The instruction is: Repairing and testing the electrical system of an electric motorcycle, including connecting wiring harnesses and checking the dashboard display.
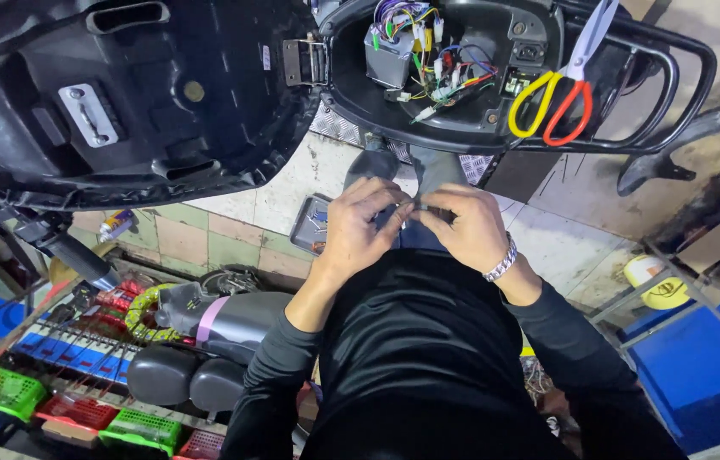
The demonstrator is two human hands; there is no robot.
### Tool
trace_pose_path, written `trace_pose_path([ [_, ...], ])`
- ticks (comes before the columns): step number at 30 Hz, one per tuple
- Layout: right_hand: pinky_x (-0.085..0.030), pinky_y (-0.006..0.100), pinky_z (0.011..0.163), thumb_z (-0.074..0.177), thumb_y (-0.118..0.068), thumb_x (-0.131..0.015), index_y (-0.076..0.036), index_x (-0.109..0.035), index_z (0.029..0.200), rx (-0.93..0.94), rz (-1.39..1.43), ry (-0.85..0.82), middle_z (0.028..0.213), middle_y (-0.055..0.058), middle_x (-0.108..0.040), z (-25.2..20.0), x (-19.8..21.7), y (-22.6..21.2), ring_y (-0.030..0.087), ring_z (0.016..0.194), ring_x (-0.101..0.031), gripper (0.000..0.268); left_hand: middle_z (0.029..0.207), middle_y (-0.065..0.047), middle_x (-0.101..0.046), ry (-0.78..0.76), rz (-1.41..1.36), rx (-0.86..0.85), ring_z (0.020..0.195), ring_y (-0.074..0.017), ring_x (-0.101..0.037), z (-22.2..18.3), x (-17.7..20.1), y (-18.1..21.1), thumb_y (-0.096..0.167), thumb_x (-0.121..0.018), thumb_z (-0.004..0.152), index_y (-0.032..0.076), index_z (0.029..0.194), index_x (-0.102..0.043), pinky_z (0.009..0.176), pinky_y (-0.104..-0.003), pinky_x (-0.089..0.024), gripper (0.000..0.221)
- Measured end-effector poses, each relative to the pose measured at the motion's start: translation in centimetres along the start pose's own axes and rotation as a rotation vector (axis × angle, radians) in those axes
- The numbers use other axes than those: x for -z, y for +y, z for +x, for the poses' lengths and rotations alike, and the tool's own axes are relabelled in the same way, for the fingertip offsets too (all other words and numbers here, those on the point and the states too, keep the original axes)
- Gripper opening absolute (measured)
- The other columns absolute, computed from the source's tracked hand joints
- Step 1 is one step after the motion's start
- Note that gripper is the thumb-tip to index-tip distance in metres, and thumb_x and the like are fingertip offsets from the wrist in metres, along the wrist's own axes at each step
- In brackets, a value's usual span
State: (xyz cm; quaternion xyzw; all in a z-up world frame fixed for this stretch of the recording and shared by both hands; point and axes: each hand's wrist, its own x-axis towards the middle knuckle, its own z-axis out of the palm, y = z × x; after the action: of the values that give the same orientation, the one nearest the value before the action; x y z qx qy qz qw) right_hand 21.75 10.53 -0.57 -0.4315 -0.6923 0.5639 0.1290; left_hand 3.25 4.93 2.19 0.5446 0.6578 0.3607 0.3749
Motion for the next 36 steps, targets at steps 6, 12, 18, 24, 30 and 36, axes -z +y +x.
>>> trace_pose_path([
  [6, -0.056, 0.033, 0.063, 0.089, -0.002, -0.077, 0.005, -0.076, 0.098, -0.119, 0.188, -0.058, 0.075, 0.02, -0.074, 0.8, 1.2, 0.5, 0.032, 0.073, -0.074, 0.012, 0.082, -0.006, -0.07, 0.073, -0.017, 0.046, 0.073, -0.0289, -0.067, 0.8, -1.2, 0.4, 0.014, -0.075, 0.091, 0.011, 0.085, -0.073, 0.066, -0.035, -0.054, 0.007],
  [12, -0.058, 0.033, 0.067, 0.088, -0.005, -0.081, 0.0, -0.079, 0.101, -0.156, 0.186, -0.013, 0.087, 0.02, -0.076, 1.9, 1.3, 1.3, 0.034, 0.085, -0.075, 0.014, 0.079, -0.007, -0.068, 0.098, -0.031, 0.072, 0.069, -0.0283, -0.065, 1.5, -1.7, -0.2, 0.013, -0.075, 0.091, 0.01, 0.084, -0.072, 0.064, -0.035, -0.053, 0.008],
  [18, -0.06, 0.033, 0.071, 0.083, -0.011, -0.088, -0.005, -0.081, 0.099, -0.207, 0.172, 0.066, 0.089, 0.016, -0.078, 3.0, 0.6, 2.6, 0.03, 0.086, -0.076, 0.019, 0.074, -0.009, -0.064, 0.107, -0.082, 0.083, 0.066, -0.03, -0.063, 3.3, -1.2, -0.7, 0.009, -0.076, 0.089, 0.008, 0.082, -0.071, 0.063, -0.037, -0.053, 0.009],
  [24, -0.06, 0.034, 0.069, 0.081, -0.009, -0.088, -0.004, -0.08, 0.097, -0.204, 0.191, 0.171, 0.086, 0.014, -0.078, 8.4, -1.2, 6.7, 0.029, 0.083, -0.076, 0.019, 0.076, -0.009, -0.066, 0.112, -0.202, 0.135, 0.068, -0.0301, -0.065, 7.3, -3.5, -7.1, 0.008, -0.077, 0.088, 0.008, 0.083, -0.072, 0.065, -0.036, -0.053, 0.007],
  [30, -0.061, 0.032, 0.07, 0.08, -0.009, -0.09, -0.009, -0.082, 0.094, -0.203, 0.075, 0.276, 0.084, 0.008, -0.078, 12.5, -2.8, 12.5, 0.024, 0.077, -0.075, 0.017, 0.076, -0.01, -0.065, 0.071, -0.241, 0.152, 0.067, -0.0318, -0.065, 12.3, -5.7, -13.4, 0.006, -0.077, 0.087, 0.007, 0.083, -0.072, 0.065, -0.038, -0.054, 0.006],
  [36, -0.06, 0.037, 0.078, 0.087, 0.004, -0.082, 0.001, -0.076, 0.094, -0.203, 0.301, 0.414, 0.087, 0.016, -0.075, 14.3, -2.7, 17.1, 0.024, 0.089, -0.074, 0.01, 0.088, -0.01, -0.065, 0.123, 0.081, 0.024, 0.079, -0.0334, -0.066, 18.7, -5.3, -18.4, 0.015, -0.075, 0.092, 0.009, 0.098, -0.071, 0.07, -0.042, -0.055, 0.01],
])
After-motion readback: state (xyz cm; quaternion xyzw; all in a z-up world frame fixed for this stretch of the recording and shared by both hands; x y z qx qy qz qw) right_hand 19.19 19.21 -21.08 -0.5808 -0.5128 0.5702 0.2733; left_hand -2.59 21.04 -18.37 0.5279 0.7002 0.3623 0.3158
